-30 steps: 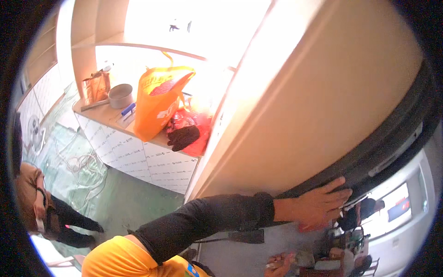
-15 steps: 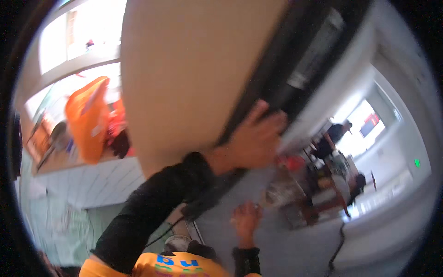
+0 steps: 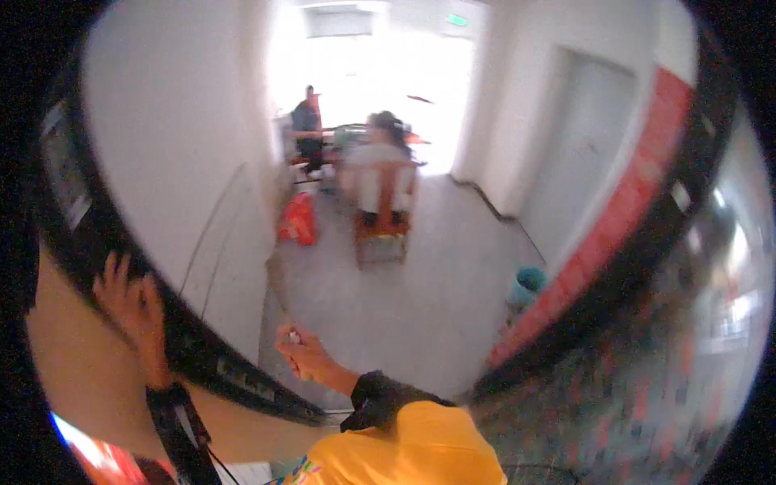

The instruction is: The recorder is sanding the edge of a door frame with a hand-held scraper/sander tool.

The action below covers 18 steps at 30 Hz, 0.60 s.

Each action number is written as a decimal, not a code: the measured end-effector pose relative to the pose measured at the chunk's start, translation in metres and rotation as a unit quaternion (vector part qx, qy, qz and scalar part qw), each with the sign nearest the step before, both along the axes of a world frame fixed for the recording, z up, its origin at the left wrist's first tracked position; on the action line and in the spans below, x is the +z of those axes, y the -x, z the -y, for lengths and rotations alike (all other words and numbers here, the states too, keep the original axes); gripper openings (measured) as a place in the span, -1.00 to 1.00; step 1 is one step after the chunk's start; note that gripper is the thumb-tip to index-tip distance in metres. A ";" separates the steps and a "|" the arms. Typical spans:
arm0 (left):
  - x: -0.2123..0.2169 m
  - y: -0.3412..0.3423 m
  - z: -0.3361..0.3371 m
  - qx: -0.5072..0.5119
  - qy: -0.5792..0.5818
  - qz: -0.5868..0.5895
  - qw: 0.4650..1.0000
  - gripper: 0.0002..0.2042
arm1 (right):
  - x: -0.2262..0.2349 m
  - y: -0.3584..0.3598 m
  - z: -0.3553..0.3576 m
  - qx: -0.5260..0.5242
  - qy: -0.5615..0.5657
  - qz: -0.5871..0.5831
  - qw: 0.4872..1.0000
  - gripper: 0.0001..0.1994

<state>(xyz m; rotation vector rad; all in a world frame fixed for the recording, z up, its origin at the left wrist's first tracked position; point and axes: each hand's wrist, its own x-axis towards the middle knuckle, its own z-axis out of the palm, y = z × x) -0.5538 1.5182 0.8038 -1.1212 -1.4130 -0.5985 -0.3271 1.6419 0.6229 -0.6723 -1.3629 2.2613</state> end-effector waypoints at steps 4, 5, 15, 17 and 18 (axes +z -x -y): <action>-0.050 -0.007 -0.015 0.021 0.013 0.066 0.998 -0.85 | -0.064 -0.068 -0.029 -0.063 -0.181 0.001 0.982 -0.83; -0.062 -0.007 -0.022 -0.016 -0.017 0.055 0.998 -0.85 | -0.088 -0.088 -0.036 -0.095 -0.216 0.006 0.972 -0.81; -0.085 0.013 -0.056 -0.060 0.055 0.085 0.993 -0.63 | -0.284 -0.291 0.039 -0.244 -0.316 0.595 0.698 -0.83; -0.089 0.010 -0.056 -0.062 0.046 0.059 0.995 -0.69 | -0.291 -0.317 0.073 -0.235 -0.252 0.651 0.676 -0.86; -0.090 0.008 -0.058 -0.068 0.035 0.063 0.995 -0.71 | -0.293 -0.326 0.087 -0.230 -0.233 0.665 0.672 -0.87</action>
